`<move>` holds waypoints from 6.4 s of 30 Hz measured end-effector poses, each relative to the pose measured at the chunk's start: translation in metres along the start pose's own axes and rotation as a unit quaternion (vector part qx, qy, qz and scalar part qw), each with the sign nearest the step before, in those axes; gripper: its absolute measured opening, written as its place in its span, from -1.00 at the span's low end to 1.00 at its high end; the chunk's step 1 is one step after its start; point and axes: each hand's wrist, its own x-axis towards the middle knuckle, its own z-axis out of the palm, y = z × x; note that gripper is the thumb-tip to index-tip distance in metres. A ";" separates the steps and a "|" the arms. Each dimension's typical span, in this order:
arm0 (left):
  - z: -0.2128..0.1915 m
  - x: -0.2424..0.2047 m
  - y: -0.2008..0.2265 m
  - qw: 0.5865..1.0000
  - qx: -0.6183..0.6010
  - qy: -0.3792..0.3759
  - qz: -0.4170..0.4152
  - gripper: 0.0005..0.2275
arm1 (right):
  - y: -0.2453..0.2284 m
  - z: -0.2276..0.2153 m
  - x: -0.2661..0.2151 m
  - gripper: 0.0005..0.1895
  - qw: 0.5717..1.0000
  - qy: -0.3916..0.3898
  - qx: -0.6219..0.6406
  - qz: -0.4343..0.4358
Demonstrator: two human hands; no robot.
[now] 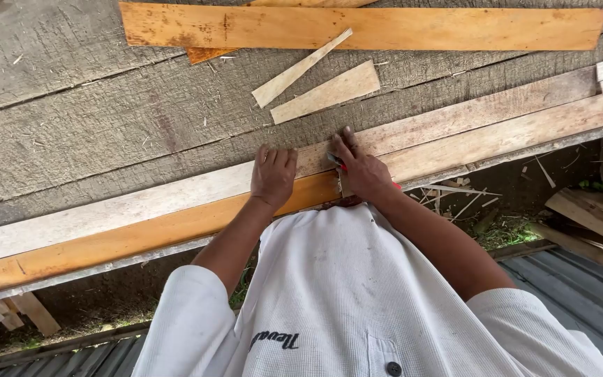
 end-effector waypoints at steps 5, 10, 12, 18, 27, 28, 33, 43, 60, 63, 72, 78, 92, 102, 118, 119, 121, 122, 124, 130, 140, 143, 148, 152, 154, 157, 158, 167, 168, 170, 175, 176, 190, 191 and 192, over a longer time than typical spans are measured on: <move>0.003 -0.008 0.014 0.993 -0.009 -0.106 -0.058 -0.59 | 0.005 0.010 0.006 -0.18 1.000 0.007 -0.002 0.002; -0.004 -0.011 0.015 0.988 -0.013 -0.134 -0.072 -0.54 | 0.008 0.019 0.012 -0.21 1.000 0.018 0.001 0.004; 0.002 -0.015 0.018 0.979 0.001 -0.186 -0.086 -0.51 | 0.013 0.026 0.016 -0.21 1.000 0.019 -0.021 -0.004; -0.025 -0.003 0.019 0.964 -0.012 -0.249 -0.094 -0.51 | 0.014 0.031 0.016 -0.22 0.999 0.037 -0.025 -0.015; -0.013 0.002 0.011 0.992 -0.011 -0.054 -0.117 -0.59 | 0.017 0.017 0.003 -0.27 0.988 0.091 0.116 -0.040; -0.018 0.014 0.009 0.992 -0.007 -0.050 -0.114 -0.59 | 0.021 0.016 0.004 -0.27 0.988 0.096 0.117 -0.041; -0.061 0.085 -0.006 0.960 -0.105 -0.144 -0.214 -0.25 | 0.014 -0.023 0.011 -0.26 0.981 0.152 0.117 0.006; -0.061 0.142 -0.025 0.941 -0.069 -0.267 -0.195 -0.15 | -0.011 -0.084 0.039 -0.22 0.975 0.170 0.140 -0.030; 0.018 0.132 -0.063 0.978 -0.171 -0.118 -0.032 -0.56 | 0.006 -0.114 0.081 -0.13 0.998 0.051 0.001 -0.032; 0.014 0.136 -0.062 0.979 -0.148 -0.138 -0.029 -0.67 | 0.026 -0.087 0.115 -0.21 0.986 0.089 -0.114 -0.082; 0.004 0.147 -0.064 0.912 -0.305 -0.242 -0.129 -0.83 | 0.049 -0.067 0.128 -0.65 0.967 0.198 -0.049 -0.151; -0.061 0.236 -0.096 0.904 -0.350 -0.178 -0.168 -0.78 | 0.042 -0.167 0.155 -0.20 0.932 0.303 -0.057 -0.189; -0.058 0.444 -0.263 0.978 -0.121 -0.091 -0.141 -0.65 | 0.025 -0.330 0.351 -0.38 0.878 0.433 -0.048 -0.198; -0.007 0.472 -0.322 0.992 -0.040 0.022 -0.113 -0.68 | -0.002 -0.369 0.402 -0.41 0.891 0.424 -0.054 -0.156; -0.041 0.379 -0.205 0.977 -0.047 0.120 -0.172 -0.68 | 0.002 -0.313 0.311 -0.48 0.881 0.445 0.022 -0.159; -0.036 0.355 -0.187 0.977 -0.057 0.132 -0.160 -0.70 | 0.007 -0.300 0.294 -0.50 0.887 0.433 0.061 -0.146; -0.029 0.308 -0.148 0.976 -0.067 0.145 -0.146 -0.72 | 0.022 -0.265 0.258 -0.52 0.892 0.422 0.100 -0.131; -0.027 0.286 -0.127 0.974 -0.101 0.161 -0.123 -0.71 | 0.032 -0.243 0.239 -0.51 0.892 0.420 0.121 -0.117; -0.016 0.229 -0.084 0.971 -0.142 0.162 -0.099 -0.69 | 0.049 -0.184 0.197 -0.50 0.896 0.409 0.148 -0.091; 0.004 0.103 -0.011 0.983 -0.108 -0.090 -0.116 -0.38 | 0.080 -0.050 0.086 -0.51 0.915 0.351 0.194 0.048; -0.050 0.042 0.034 0.946 -0.108 -0.287 -0.104 -0.28 | 0.071 0.017 -0.032 -0.37 0.935 0.293 0.158 0.127; -0.046 0.036 0.038 0.944 -0.102 -0.298 -0.096 -0.28 | 0.070 0.018 -0.041 -0.39 0.933 0.290 0.164 0.136; -0.041 0.034 0.045 0.938 -0.089 -0.316 -0.113 -0.28 | 0.072 0.021 -0.043 -0.47 0.936 0.277 0.159 0.147; -0.038 0.025 0.026 0.941 -0.136 -0.283 -0.126 -0.27 | 0.073 0.033 -0.030 -0.44 0.934 0.294 0.154 0.137; -0.031 0.018 0.020 0.938 -0.163 -0.267 -0.147 -0.28 | 0.075 0.031 -0.032 -0.44 0.934 0.296 0.143 0.138; -0.027 0.003 0.012 0.954 -0.100 -0.242 -0.148 -0.33 | 0.079 0.033 -0.030 -0.48 0.937 0.276 0.149 0.152; -0.022 -0.005 0.008 0.955 -0.098 -0.229 -0.162 -0.33 | 0.080 0.035 -0.029 -0.49 0.938 0.272 0.148 0.158; -0.012 -0.043 -0.012 0.961 -0.077 -0.182 -0.195 -0.41 | 0.041 0.031 -0.022 -0.42 0.950 0.278 0.133 0.056; -0.012 -0.043 -0.011 0.965 -0.071 -0.183 -0.172 -0.41 | 0.033 0.029 -0.022 -0.48 0.954 0.268 0.131 0.029; -0.011 -0.038 -0.010 0.964 -0.073 -0.190 -0.173 -0.42 | 0.023 0.023 -0.025 -0.43 0.957 0.263 0.121 0.024; -0.009 -0.031 -0.008 0.956 -0.077 -0.221 -0.180 -0.43 | 0.016 0.021 -0.025 -0.42 0.963 0.246 0.107 0.030; -0.008 -0.030 -0.008 0.952 -0.070 -0.236 -0.182 -0.43 | 0.017 0.019 -0.024 -0.47 0.966 0.240 0.089 0.035; -0.039 -0.019 0.001 0.936 -0.079 -0.296 -0.176 -0.34 | 0.018 0.009 -0.039 -0.52 0.955 0.229 0.186 0.033; -0.042 -0.017 0.004 0.934 -0.085 -0.293 -0.188 -0.33 | 0.024 0.014 -0.035 -0.47 0.951 0.229 0.207 0.031; -0.045 -0.015 0.007 0.931 -0.091 -0.290 -0.200 -0.32 | 0.031 0.019 -0.030 -0.40 0.946 0.228 0.227 0.028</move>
